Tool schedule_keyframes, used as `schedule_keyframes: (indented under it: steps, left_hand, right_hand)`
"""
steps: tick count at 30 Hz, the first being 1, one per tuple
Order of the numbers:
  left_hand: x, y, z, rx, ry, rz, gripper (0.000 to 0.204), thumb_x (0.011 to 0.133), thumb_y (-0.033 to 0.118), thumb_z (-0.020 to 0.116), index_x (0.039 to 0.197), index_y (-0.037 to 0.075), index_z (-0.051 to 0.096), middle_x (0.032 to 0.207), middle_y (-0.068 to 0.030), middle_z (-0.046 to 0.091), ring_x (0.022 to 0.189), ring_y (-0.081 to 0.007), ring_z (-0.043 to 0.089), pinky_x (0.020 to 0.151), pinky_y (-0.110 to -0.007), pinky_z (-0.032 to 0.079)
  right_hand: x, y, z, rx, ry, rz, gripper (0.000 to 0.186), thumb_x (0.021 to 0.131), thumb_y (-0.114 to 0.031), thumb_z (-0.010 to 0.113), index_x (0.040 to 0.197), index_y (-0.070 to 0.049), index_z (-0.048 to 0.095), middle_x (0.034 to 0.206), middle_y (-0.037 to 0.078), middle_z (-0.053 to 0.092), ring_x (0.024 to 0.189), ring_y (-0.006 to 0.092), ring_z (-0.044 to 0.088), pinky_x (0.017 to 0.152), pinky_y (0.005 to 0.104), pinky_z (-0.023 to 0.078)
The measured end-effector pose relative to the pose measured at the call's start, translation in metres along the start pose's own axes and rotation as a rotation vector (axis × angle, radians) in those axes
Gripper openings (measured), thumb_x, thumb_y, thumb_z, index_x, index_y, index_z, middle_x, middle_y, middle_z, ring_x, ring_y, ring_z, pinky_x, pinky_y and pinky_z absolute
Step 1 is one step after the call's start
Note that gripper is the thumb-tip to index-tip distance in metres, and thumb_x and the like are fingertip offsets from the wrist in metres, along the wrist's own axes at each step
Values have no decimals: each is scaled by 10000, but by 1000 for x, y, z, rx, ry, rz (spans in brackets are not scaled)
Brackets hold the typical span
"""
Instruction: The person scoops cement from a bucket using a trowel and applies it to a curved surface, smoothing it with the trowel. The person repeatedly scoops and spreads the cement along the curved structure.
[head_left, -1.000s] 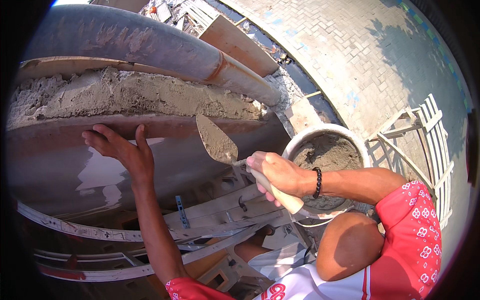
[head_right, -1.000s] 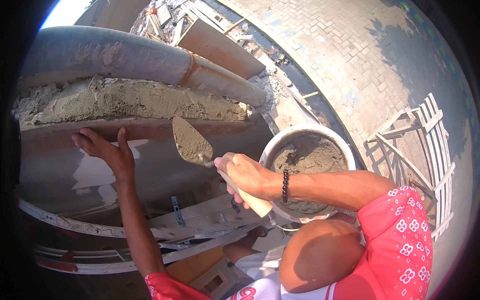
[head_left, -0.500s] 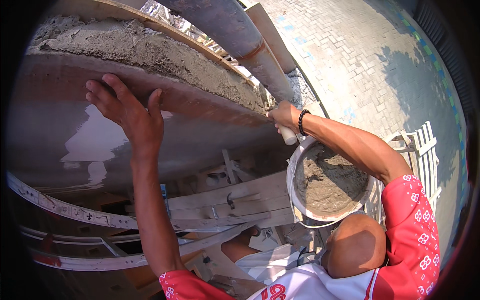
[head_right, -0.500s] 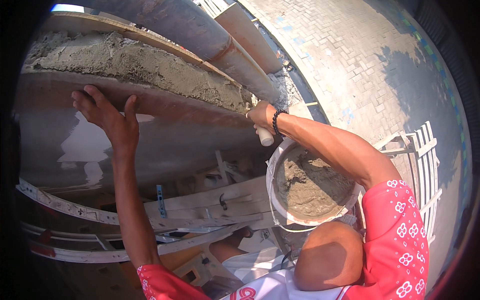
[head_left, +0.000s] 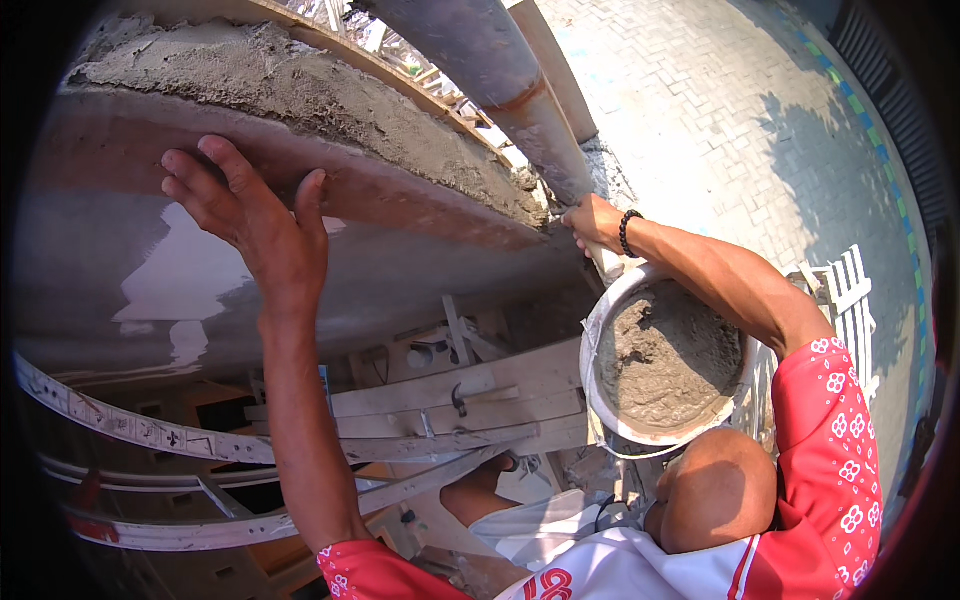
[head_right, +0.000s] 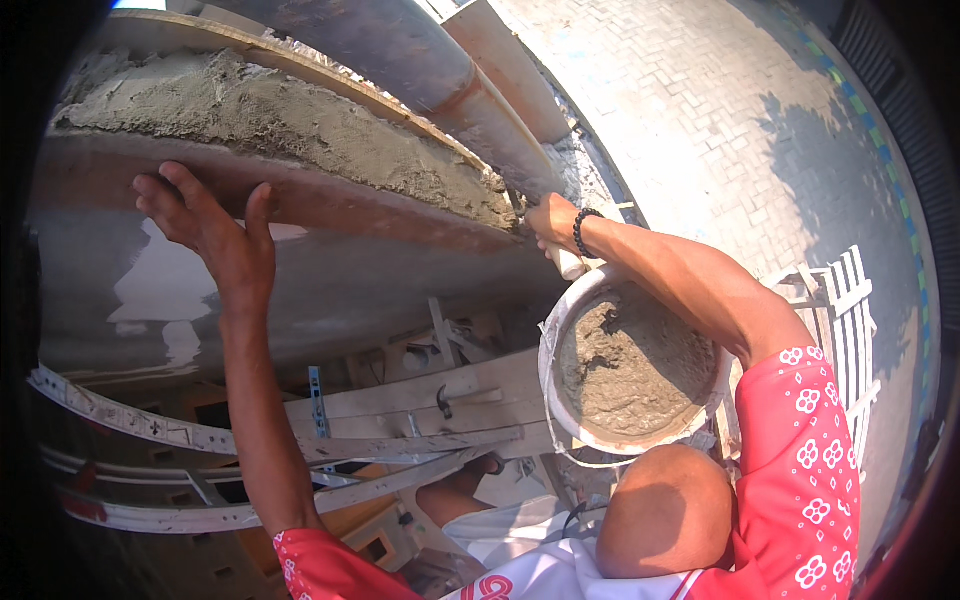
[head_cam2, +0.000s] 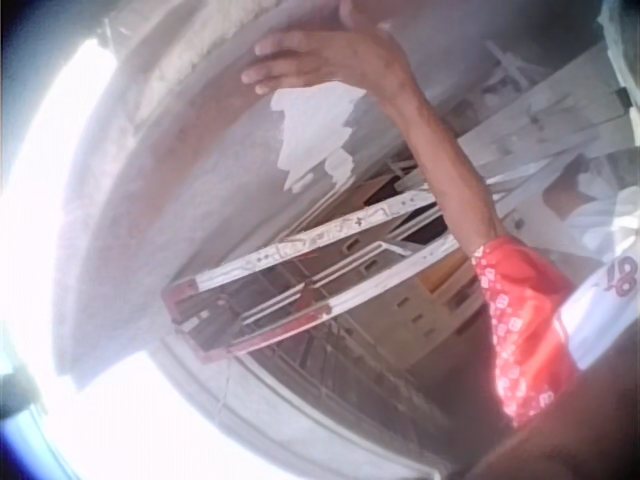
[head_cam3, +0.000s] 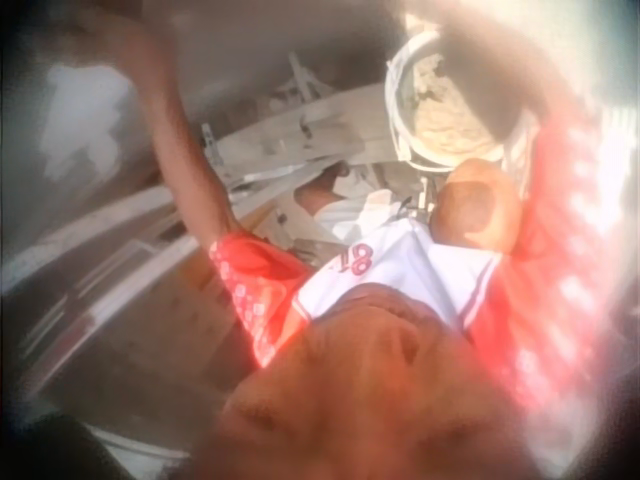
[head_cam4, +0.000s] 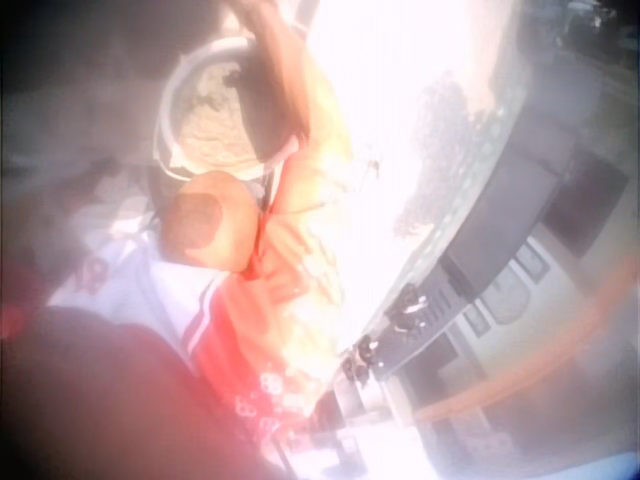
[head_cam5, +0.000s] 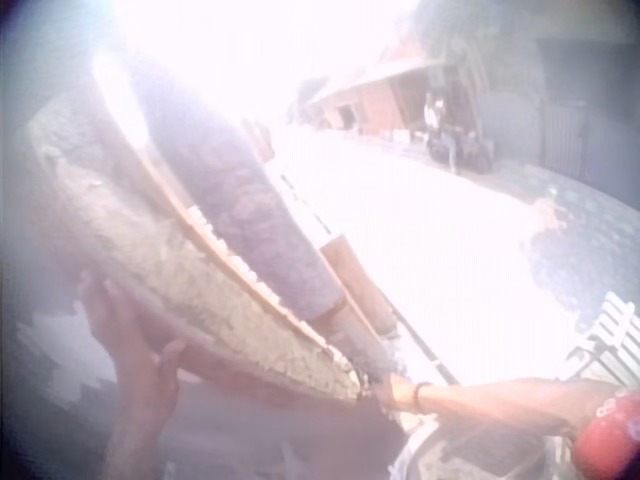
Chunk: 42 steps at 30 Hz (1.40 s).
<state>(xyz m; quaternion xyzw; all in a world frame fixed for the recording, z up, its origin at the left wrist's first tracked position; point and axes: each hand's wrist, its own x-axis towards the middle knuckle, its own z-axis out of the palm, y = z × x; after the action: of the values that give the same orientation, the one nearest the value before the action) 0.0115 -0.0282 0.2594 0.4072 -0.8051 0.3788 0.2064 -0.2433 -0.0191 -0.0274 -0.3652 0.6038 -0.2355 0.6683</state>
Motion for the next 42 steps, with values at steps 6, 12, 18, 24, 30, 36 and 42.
schedule_keyframes:
  steps: [6,12,18,24,30,36,42]
  left_hand:
    - [1,-1,0,17,-2,18,1010,883,338,691,1545,59,-18,1572,-252,-153,1411,-549,-87,1111,-643,82]
    - [-1,-3,1,36,-13,28,1006,894,381,668,1545,65,-31,1570,-251,-156,1413,-542,-92,1111,-650,76]
    - [0,-4,2,58,-5,46,975,926,469,588,1540,52,-44,1563,-278,-141,1425,-518,-93,1121,-629,47]
    - [2,-2,1,56,-2,56,980,932,482,576,1536,43,-58,1560,-288,-137,1433,-501,-99,1128,-612,21]
    - [1,-3,3,47,-15,49,990,927,457,597,1533,35,-63,1563,-276,-152,1433,-494,-118,1129,-605,4]
    - [1,-7,3,60,-20,60,992,928,452,598,1531,25,-63,1559,-282,-164,1429,-500,-127,1130,-602,0]
    - [-1,-6,-1,91,-43,65,999,926,469,593,1528,16,-62,1557,-288,-157,1428,-497,-133,1128,-603,9]
  right_hand:
    - [25,7,-13,-32,-52,11,231,890,-163,576,852,64,590,664,112,566,500,200,548,418,356,482]
    - [27,0,-29,-179,-149,-7,260,897,-187,551,786,42,605,638,101,587,498,206,575,421,348,480]
    - [25,7,-30,-297,-161,-31,234,911,-183,548,856,43,570,638,69,542,510,167,558,419,321,474]
    - [30,17,-24,-252,-281,-122,263,868,-197,541,718,17,573,614,89,575,497,182,565,412,331,488]
    - [7,6,-7,-496,-333,-160,227,871,-151,506,889,74,524,618,134,585,497,223,607,421,365,507]
    - [-8,13,-15,-463,-227,-240,297,881,-182,498,844,95,599,655,143,635,517,235,636,446,364,522]
    - [5,16,-14,-286,-237,-142,248,856,-162,553,917,77,577,673,113,597,537,198,605,496,347,517]
